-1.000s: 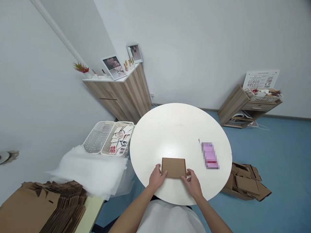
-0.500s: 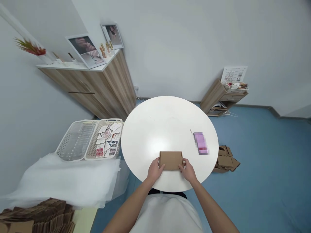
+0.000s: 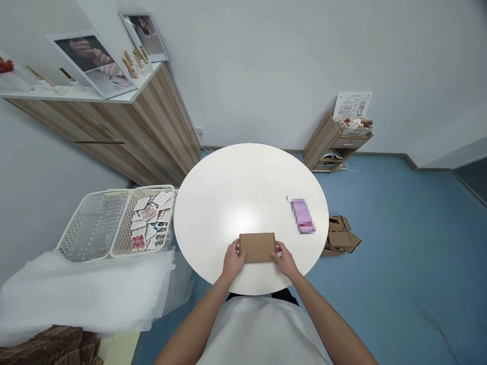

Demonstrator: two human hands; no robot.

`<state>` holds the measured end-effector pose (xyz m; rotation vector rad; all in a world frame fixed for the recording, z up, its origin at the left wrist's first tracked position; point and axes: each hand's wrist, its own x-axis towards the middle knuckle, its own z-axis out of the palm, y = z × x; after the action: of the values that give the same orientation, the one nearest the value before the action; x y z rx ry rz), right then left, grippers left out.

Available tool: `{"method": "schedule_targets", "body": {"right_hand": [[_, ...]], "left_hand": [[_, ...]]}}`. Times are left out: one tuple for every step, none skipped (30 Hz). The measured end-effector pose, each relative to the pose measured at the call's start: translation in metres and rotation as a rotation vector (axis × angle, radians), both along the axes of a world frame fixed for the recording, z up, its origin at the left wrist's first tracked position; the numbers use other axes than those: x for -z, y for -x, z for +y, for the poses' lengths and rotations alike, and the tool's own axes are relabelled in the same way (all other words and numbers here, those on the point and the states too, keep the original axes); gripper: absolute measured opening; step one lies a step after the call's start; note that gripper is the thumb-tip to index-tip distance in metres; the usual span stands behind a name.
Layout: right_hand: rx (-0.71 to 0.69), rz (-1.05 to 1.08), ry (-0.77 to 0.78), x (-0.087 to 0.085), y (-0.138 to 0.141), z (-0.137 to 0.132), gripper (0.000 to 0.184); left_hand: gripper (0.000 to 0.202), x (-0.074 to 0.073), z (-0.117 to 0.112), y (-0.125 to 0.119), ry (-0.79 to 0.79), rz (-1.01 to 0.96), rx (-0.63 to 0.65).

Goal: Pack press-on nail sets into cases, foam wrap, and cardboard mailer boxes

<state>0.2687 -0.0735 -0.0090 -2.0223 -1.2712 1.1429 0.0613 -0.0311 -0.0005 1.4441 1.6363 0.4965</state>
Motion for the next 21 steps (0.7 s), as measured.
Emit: {"method": "schedule_targets", "body": {"right_hand": [[-0.008,0.02,-0.012,0.0,-0.001,0.0,0.047],[-0.015,0.04,-0.025,0.0,-0.004,-0.001,0.047],[-0.02,0.058,-0.038,-0.001,-0.007,-0.002,0.047],[-0.021,0.074,-0.05,-0.004,-0.013,-0.004,0.047],[-0.019,0.088,-0.062,-0.007,-0.02,-0.005,0.047],[-0.012,0.098,-0.077,-0.011,-0.029,-0.008,0.047],[0.0,0.103,-0.095,-0.015,-0.041,-0.01,0.047],[0.014,0.104,-0.117,-0.019,-0.054,-0.013,0.046],[0.032,0.099,-0.139,-0.024,-0.07,-0.017,0.046],[0.053,0.088,-0.16,-0.029,-0.087,-0.021,0.045],[0.078,0.074,-0.178,-0.033,-0.106,-0.026,0.044],[0.108,0.056,-0.189,-0.037,-0.127,-0.031,0.044],[0.139,0.039,-0.196,-0.04,-0.148,-0.037,0.044],[0.173,0.02,-0.198,-0.042,-0.17,-0.044,0.044],[0.207,-0.001,-0.194,-0.042,-0.192,-0.052,0.044],[0.24,-0.021,-0.182,-0.042,-0.213,-0.061,0.044],[0.279,-0.047,-0.162,-0.041,-0.234,-0.07,0.045],[0.314,-0.07,-0.131,-0.038,-0.254,-0.079,0.046],[0.351,-0.096,-0.095,-0.035,-0.272,-0.087,0.046],[0.385,-0.122,-0.057,-0.031,-0.289,-0.095,0.048],[0.416,-0.143,-0.024,-0.027,-0.305,-0.101,0.049]], "left_hand": [[0.046,-0.001,-0.001,-0.002,-0.006,0.006,-0.016],[0.046,-0.002,-0.002,-0.006,-0.017,0.008,-0.03],[0.046,-0.003,-0.003,-0.011,-0.035,0.007,-0.045],[0.046,-0.006,-0.005,-0.017,-0.06,0.004,-0.062],[0.046,-0.008,-0.007,-0.026,-0.086,0.001,-0.08],[0.048,-0.012,-0.01,-0.036,-0.112,-0.001,-0.098],[0.049,-0.016,-0.013,-0.048,-0.132,-0.001,-0.112],[0.051,-0.021,-0.016,-0.062,-0.144,-0.001,-0.118],[0.052,-0.026,-0.02,-0.078,-0.148,-0.004,-0.113],[0.053,-0.032,-0.023,-0.096,-0.147,-0.012,-0.093],[0.054,-0.038,-0.027,-0.115,-0.143,-0.024,-0.061],[0.056,-0.044,-0.03,-0.135,-0.138,-0.037,-0.018],[0.058,-0.05,-0.033,-0.156,-0.129,-0.051,0.035],[0.06,-0.054,-0.035,-0.178,-0.116,-0.066,0.092],[0.062,-0.057,-0.037,-0.201,-0.096,-0.08,0.154],[0.063,-0.058,-0.038,-0.224,-0.07,-0.094,0.219],[0.064,-0.058,-0.038,-0.246,-0.045,-0.107,0.28],[0.065,-0.056,-0.038,-0.269,-0.016,-0.118,0.345],[0.065,-0.053,-0.037,-0.291,0.013,-0.125,0.407],[0.064,-0.048,-0.034,-0.313,0.042,-0.128,0.46],[0.064,-0.042,-0.032,-0.334,0.072,-0.12,0.492]]}}
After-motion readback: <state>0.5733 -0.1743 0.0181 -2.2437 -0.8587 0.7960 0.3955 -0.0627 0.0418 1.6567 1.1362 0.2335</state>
